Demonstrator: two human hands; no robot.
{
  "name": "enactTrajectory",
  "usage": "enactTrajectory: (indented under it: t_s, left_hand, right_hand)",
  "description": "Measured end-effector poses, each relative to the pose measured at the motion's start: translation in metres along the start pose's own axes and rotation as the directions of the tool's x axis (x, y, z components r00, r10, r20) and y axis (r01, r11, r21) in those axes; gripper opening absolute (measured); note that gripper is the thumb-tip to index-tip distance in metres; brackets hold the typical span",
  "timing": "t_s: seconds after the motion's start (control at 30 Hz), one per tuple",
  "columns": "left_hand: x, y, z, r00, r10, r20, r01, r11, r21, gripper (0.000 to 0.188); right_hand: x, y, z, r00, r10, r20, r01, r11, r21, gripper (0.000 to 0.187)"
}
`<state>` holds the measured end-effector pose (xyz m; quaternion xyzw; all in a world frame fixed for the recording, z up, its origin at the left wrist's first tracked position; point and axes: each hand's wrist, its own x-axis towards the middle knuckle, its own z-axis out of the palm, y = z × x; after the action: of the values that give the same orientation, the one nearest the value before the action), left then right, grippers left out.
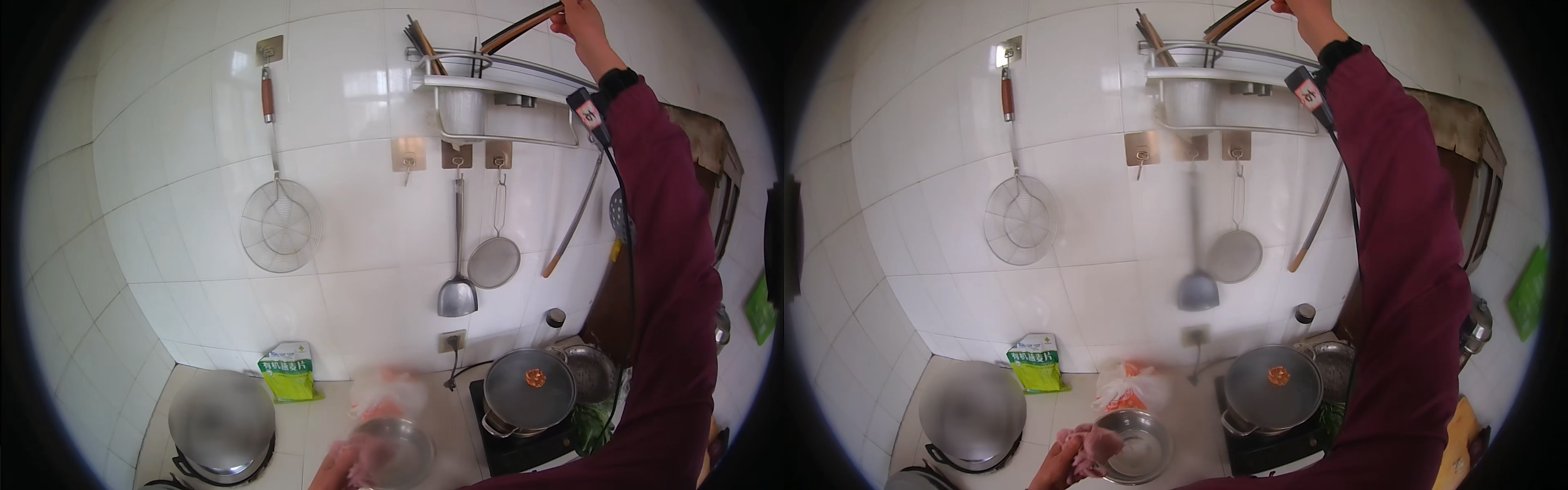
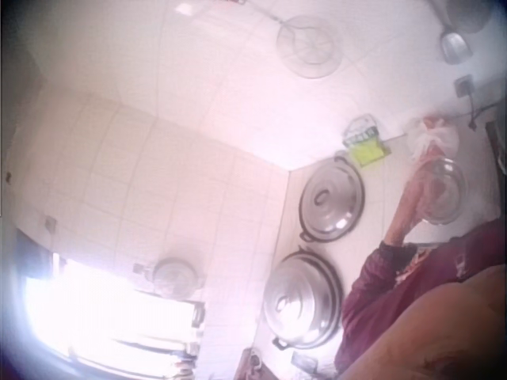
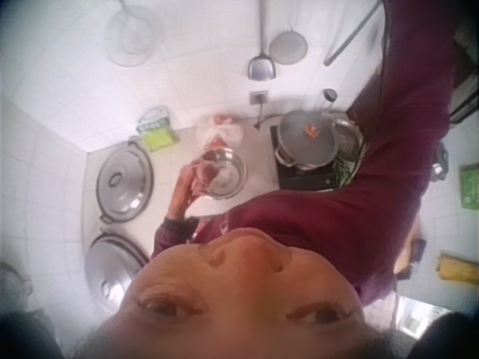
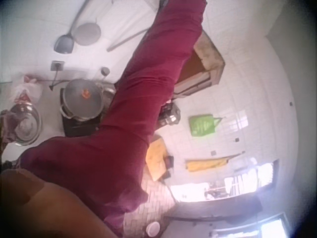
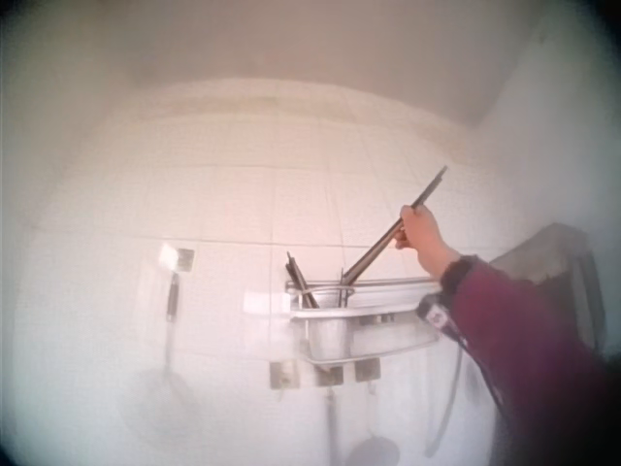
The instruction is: The person wipes a wooden countertop with a pink cloth, moves bowls and a plastic bag, then washes the cloth in a pot of water at the sink, wrings it out, and continues wiping the countertop.
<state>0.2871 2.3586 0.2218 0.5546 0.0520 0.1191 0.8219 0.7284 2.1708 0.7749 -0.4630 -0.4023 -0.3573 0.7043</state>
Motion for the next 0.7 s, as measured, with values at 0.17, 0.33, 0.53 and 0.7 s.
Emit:
enactTrajectory:
  t_s: [0.17,0.33,0.53,0.7]
  left_hand:
    - [-0.040,-0.014,-0.011,0.980,-0.037,-0.194,0.038,0.999,-0.002,0.056]
    - [-0.060,-0.009,-0.013,0.922,-0.051,-0.385,0.015,0.995,-0.096,0.050]
    - [-0.055,-0.004,-0.022,0.847,-0.041,-0.530,-0.014,0.995,-0.099,0.046]
    - [-0.032,0.006,-0.052,0.863,0.232,-0.449,-0.069,0.934,0.350,0.041]
  right_hand:
    - [0.025,0.016,0.046,0.978,-0.187,0.097,0.206,0.946,-0.251,0.028]
    - [0.033,0.058,0.093,0.927,-0.086,0.366,0.307,0.735,-0.605,0.038]
    - [0.022,0.125,0.116,0.721,0.213,0.659,0.267,0.792,-0.549,0.042]
    - [-0.060,0.068,0.093,0.755,-0.188,0.628,0.558,0.688,-0.465,0.044]
